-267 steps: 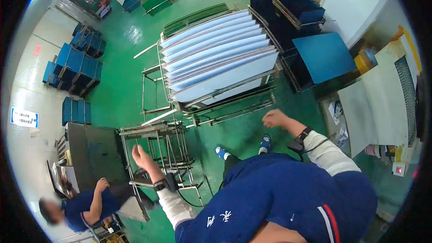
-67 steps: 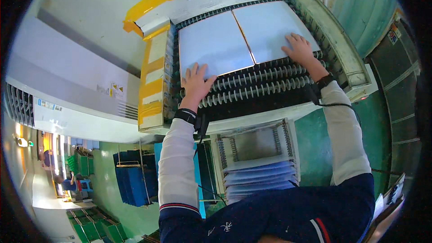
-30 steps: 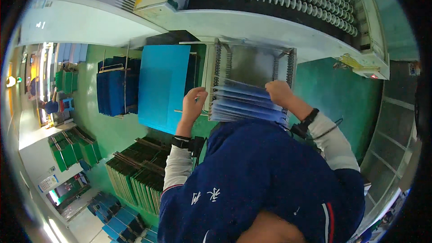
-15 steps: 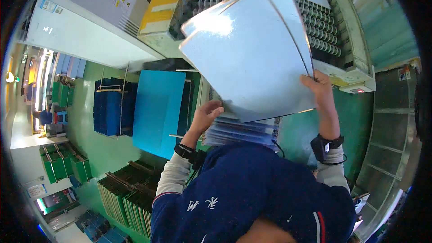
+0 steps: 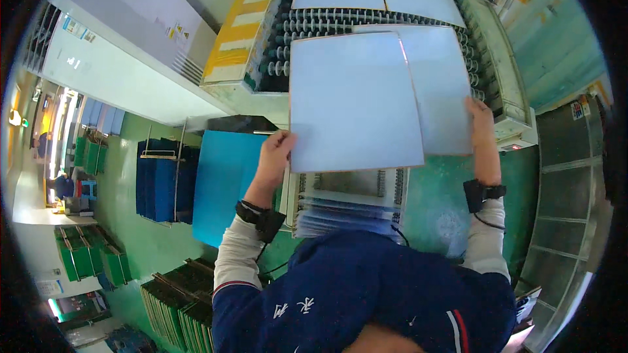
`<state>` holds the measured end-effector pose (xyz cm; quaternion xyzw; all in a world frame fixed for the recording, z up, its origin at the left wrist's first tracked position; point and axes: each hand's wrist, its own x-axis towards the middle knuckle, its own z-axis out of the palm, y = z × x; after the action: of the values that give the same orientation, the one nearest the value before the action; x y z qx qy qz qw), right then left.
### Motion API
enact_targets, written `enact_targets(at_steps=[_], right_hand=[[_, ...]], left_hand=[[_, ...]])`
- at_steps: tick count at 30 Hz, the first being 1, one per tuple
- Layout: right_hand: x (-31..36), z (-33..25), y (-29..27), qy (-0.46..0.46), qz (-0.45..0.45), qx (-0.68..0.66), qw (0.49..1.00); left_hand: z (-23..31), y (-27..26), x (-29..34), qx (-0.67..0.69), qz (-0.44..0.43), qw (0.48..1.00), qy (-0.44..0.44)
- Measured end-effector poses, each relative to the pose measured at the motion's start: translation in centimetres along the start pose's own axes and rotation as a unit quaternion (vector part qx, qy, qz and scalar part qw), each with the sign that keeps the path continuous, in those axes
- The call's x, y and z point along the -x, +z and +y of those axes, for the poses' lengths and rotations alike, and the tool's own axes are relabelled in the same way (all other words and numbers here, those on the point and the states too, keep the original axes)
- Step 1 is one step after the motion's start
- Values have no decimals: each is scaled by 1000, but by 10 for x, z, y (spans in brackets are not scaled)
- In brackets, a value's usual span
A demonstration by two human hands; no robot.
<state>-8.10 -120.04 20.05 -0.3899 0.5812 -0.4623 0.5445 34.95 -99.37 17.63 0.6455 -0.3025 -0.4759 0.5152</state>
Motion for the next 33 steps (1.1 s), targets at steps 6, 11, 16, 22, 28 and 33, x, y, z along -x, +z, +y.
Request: enact_targets(at_steps=[6, 11, 16, 22, 28, 33], right_hand=[[-46, -6, -43, -222, 114, 343, 906], [-14, 6, 7, -413, 92, 490, 762], [6, 22, 56, -383, 42, 564, 730], [-26, 12, 53, -381, 59, 575, 721], [-46, 8, 53, -379, 53, 581, 718], [-56, 6, 50, -374, 47, 581, 721]], left_hand=[[31, -17, -49, -271, 91, 932, 221], [42, 0, -80, -443, 112, 812, 364], [45, 38, -95, -573, 86, 748, 324], [60, 30, -130, -606, 41, 738, 294], [64, 23, -156, -618, 21, 724, 306], [71, 28, -166, -631, 12, 720, 288]])
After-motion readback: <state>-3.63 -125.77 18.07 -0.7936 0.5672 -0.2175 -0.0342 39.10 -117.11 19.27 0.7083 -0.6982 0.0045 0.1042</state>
